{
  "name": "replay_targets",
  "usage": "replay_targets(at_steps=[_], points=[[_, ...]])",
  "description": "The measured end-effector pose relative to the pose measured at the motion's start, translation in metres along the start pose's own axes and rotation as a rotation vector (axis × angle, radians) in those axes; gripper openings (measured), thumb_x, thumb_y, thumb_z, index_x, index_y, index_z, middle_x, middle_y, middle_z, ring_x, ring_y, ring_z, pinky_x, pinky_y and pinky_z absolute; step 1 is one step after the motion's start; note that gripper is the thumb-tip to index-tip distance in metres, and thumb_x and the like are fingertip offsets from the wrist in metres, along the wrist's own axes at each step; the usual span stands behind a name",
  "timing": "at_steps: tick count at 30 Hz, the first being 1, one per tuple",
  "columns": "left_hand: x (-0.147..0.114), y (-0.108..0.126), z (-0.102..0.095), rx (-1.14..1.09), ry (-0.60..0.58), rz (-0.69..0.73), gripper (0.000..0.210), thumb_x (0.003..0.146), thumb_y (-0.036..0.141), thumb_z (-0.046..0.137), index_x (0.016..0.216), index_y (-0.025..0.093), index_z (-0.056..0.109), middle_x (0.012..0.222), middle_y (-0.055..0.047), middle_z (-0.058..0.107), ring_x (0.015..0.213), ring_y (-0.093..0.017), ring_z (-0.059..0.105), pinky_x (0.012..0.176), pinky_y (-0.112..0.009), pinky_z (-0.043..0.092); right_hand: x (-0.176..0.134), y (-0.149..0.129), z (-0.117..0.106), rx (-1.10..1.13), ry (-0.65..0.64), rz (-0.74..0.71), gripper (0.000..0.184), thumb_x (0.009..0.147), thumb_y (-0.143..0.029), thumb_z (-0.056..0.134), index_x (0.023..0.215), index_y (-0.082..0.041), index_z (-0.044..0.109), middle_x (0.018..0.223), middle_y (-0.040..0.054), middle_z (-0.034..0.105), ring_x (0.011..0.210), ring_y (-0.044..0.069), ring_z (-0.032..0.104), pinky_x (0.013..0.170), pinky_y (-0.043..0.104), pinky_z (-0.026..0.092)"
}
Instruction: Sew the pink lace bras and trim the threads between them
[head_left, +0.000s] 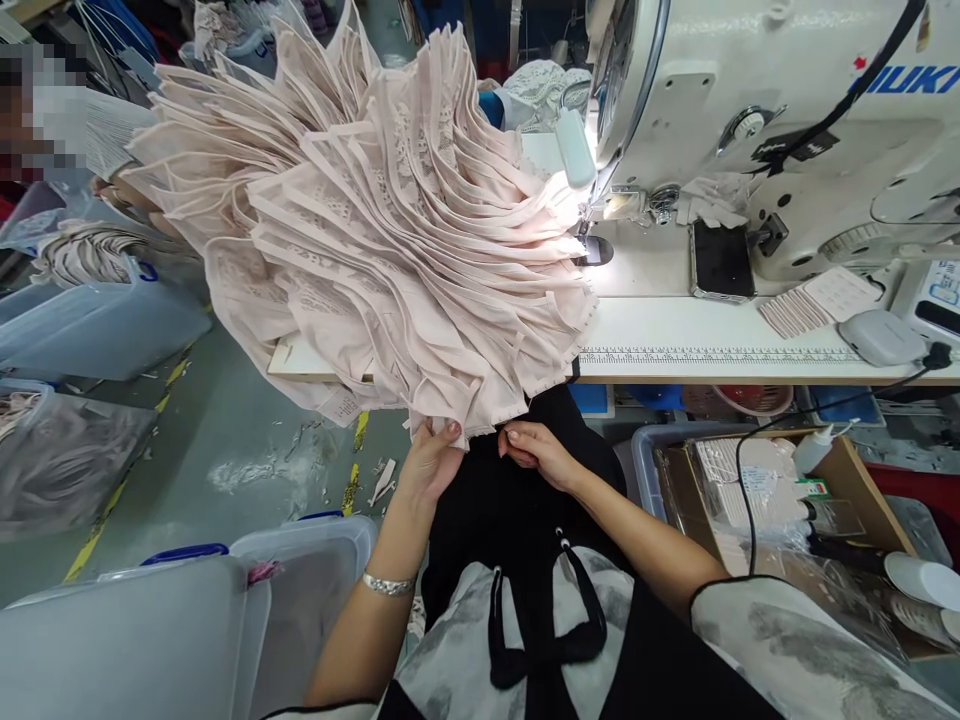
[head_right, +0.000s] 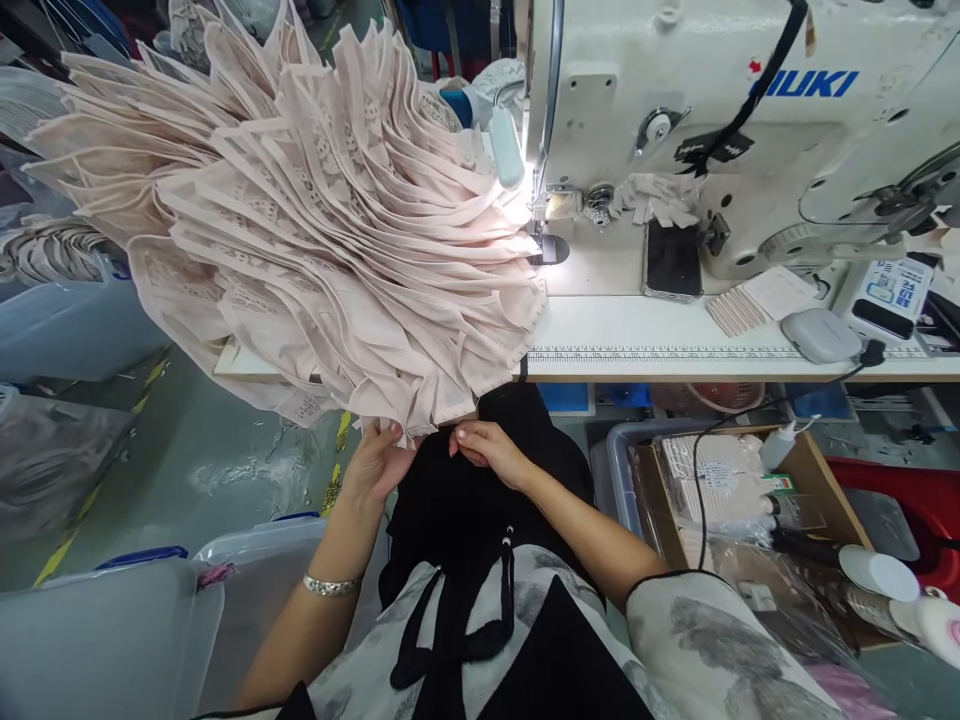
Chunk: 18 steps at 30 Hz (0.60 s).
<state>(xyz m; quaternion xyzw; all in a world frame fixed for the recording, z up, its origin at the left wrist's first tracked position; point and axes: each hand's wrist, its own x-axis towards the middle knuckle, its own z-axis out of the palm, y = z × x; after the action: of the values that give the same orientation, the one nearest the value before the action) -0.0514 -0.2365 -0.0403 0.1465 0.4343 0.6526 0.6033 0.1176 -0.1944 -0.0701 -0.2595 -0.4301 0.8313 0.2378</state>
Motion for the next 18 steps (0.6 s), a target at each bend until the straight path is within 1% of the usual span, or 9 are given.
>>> replay_targets(at_steps=[4, 6, 8, 10, 12, 15, 18], points=[[-0.003, 0.0, -0.007, -0.004, 0.013, 0.013, 0.043, 0.05, 0.031, 0.088, 0.086, 0.03, 0.065, 0.086, 0.003, 0.07, 0.098, -0.018, 0.064, 0.09, -0.033, 0.049, 0.012, -0.005, 0.01, 0.068, -0.172, 0.028, 0.041, 0.085, -0.049, 0.06, 0.077, -0.009, 0.063, 0.048, -0.0086, 0.031, 0.043, 0.003, 0.021, 0.044, 0.022, 0.012], [-0.003, -0.001, -0.009, -0.017, 0.015, 0.012, 0.046, 0.05, 0.03, 0.089, 0.09, 0.03, 0.065, 0.085, 0.003, 0.071, 0.096, -0.017, 0.064, 0.089, -0.032, 0.049, 0.015, -0.007, 0.015, 0.116, -0.205, 0.024, 0.043, 0.084, -0.051, 0.06, 0.073, -0.009, 0.062, 0.048, -0.0086, 0.03, 0.042, 0.003, 0.02, 0.044, 0.022, 0.012], [-0.002, -0.002, -0.011, -0.051, 0.027, 0.01, 0.049, 0.049, 0.028, 0.09, 0.092, 0.03, 0.066, 0.083, 0.004, 0.071, 0.092, -0.015, 0.065, 0.088, -0.029, 0.049, 0.015, -0.007, 0.017, 0.13, -0.2, 0.007, 0.045, 0.082, -0.052, 0.061, 0.068, -0.01, 0.06, 0.047, -0.0084, 0.03, 0.042, 0.002, 0.02, 0.044, 0.022, 0.012], [-0.002, -0.002, -0.013, -0.091, 0.046, -0.002, 0.052, 0.046, 0.027, 0.091, 0.092, 0.029, 0.067, 0.082, 0.005, 0.07, 0.085, -0.014, 0.065, 0.085, -0.027, 0.05, 0.011, -0.006, 0.013, 0.116, -0.173, -0.015, 0.045, 0.079, -0.052, 0.065, 0.063, -0.011, 0.058, 0.046, -0.0075, 0.032, 0.042, 0.002, 0.021, 0.044, 0.022, 0.011], [-0.002, -0.001, -0.014, -0.122, 0.059, -0.023, 0.054, 0.044, 0.026, 0.092, 0.091, 0.029, 0.068, 0.083, 0.005, 0.071, 0.08, -0.013, 0.064, 0.082, -0.027, 0.052, 0.005, -0.004, 0.004, 0.1, -0.112, -0.049, 0.045, 0.079, -0.052, 0.065, 0.061, -0.012, 0.056, 0.046, -0.0077, 0.032, 0.042, 0.002, 0.02, 0.044, 0.022, 0.01], [0.0, 0.0, -0.017, -0.129, 0.051, -0.05, 0.056, 0.042, 0.025, 0.093, 0.093, 0.028, 0.069, 0.089, 0.003, 0.071, 0.08, -0.015, 0.065, 0.077, -0.029, 0.053, -0.002, 0.0, -0.014, 0.063, 0.041, -0.115, 0.043, 0.084, -0.053, 0.059, 0.066, -0.013, 0.056, 0.045, -0.0096, 0.027, 0.041, 0.003, 0.017, 0.043, 0.022, 0.009], [0.002, -0.002, -0.019, -0.094, 0.046, -0.05, 0.061, 0.041, 0.028, 0.093, 0.098, 0.029, 0.069, 0.093, 0.002, 0.07, 0.082, -0.016, 0.064, 0.075, -0.029, 0.053, 0.0, 0.0, -0.026, 0.0, 0.147, -0.144, 0.037, 0.086, -0.048, 0.06, 0.074, -0.013, 0.06, 0.046, -0.0092, 0.03, 0.042, 0.003, 0.02, 0.043, 0.022, 0.01]])
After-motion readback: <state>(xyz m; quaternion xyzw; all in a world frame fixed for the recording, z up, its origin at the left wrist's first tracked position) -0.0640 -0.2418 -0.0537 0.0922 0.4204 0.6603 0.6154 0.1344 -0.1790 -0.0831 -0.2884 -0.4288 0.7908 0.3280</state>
